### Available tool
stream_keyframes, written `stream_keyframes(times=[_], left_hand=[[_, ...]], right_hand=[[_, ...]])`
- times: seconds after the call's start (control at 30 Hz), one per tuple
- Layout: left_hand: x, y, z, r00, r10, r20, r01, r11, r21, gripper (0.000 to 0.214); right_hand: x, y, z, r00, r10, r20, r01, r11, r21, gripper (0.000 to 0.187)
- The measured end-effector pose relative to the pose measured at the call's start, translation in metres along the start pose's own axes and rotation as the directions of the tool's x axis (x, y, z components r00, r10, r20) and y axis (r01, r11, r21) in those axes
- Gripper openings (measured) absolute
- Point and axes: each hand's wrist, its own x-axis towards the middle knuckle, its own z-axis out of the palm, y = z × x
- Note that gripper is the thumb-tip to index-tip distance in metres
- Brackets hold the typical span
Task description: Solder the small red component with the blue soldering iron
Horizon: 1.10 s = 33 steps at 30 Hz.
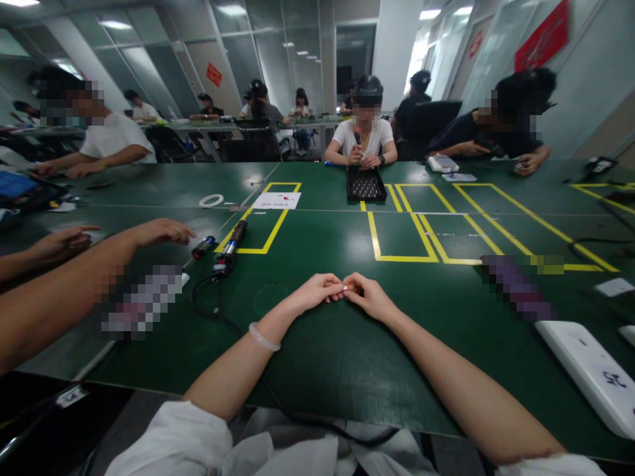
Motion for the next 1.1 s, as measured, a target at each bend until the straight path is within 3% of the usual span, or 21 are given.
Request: stream_keyframes(times=[0.1,0.23,0.57,0.9,1.1], left_hand=[[0.001,-0.004,-0.001,1.0,0.026,0.0,-0.026,0.999,-0.023,0.031],[0.001,-0.009,0.0,0.998,0.049,-0.028,-0.05,0.997,-0.05,0.032],[0.003,-0.011,0.001,0.995,0.044,-0.089,-0.049,0.997,-0.057,0.033],[0.005,-0.014,0.003,0.982,0.15,-0.113,-0.157,0.986,-0.057,0.031],[0.004,-0.013,0.003,0.986,0.121,-0.112,-0.128,0.99,-0.057,0.036]], right_hand=[[0.001,0.002,0.0,1.0,0.013,0.001,-0.013,0.998,0.068,0.026],[0.003,0.007,-0.001,0.999,0.04,0.008,-0.041,0.987,0.156,0.023],[0.004,0.007,-0.002,0.999,0.03,-0.012,-0.029,0.996,0.09,0.022],[0.005,0.01,0.0,0.996,0.038,-0.081,-0.034,0.998,0.05,0.022],[0.005,0.008,-0.001,0.995,0.022,-0.099,-0.016,0.998,0.059,0.019]])
